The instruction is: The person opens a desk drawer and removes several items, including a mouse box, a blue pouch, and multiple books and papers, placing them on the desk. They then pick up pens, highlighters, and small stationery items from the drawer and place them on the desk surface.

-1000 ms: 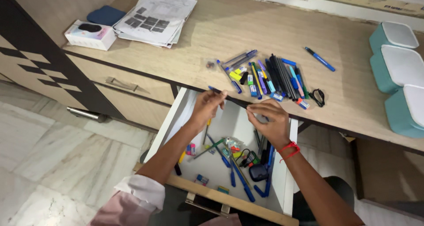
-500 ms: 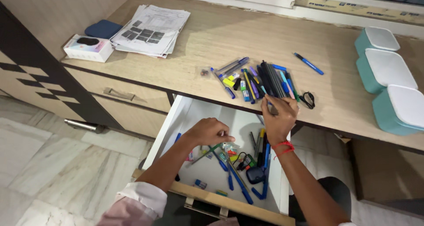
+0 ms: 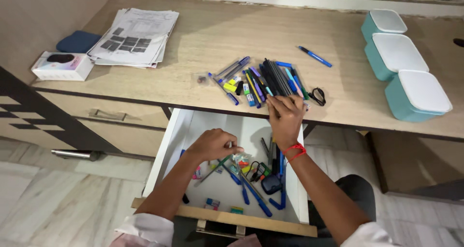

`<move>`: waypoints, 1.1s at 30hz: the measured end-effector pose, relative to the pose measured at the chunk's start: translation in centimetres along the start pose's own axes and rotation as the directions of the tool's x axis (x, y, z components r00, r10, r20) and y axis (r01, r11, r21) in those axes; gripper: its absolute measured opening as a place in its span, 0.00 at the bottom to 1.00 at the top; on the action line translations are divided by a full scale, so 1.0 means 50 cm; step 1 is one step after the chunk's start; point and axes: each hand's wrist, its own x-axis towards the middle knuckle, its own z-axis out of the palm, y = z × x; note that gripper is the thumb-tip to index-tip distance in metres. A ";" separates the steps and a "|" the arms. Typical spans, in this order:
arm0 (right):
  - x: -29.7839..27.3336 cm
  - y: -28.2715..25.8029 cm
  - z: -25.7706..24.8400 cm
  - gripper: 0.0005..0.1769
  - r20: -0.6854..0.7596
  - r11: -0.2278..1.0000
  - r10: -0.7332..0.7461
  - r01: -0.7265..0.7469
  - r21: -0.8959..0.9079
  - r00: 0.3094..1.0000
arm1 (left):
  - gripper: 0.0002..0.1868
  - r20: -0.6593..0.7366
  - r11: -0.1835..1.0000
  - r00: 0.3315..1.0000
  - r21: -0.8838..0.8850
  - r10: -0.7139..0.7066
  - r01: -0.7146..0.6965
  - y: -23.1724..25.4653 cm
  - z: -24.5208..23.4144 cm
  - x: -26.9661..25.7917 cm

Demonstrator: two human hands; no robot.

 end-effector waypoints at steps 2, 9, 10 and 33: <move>0.005 -0.011 -0.003 0.09 -0.010 1.000 0.002 -0.002 0.020 1.000 | 0.22 0.015 1.000 1.000 0.002 -0.009 0.009 -0.010 0.007 0.000; -0.008 -0.035 -0.024 0.05 0.211 0.960 -0.107 0.045 0.277 0.972 | 0.29 0.113 0.947 0.957 0.212 -0.269 0.241 -0.091 0.056 0.013; -0.014 -0.036 -0.027 0.05 0.315 0.933 -0.126 0.004 0.361 0.941 | 0.31 0.098 0.927 0.947 0.260 -0.305 0.272 -0.101 0.062 0.014; -0.066 0.005 0.034 0.12 0.977 0.996 -0.047 -0.069 0.063 0.206 | 0.22 0.169 0.819 0.809 0.240 -0.563 0.521 -0.110 0.096 0.012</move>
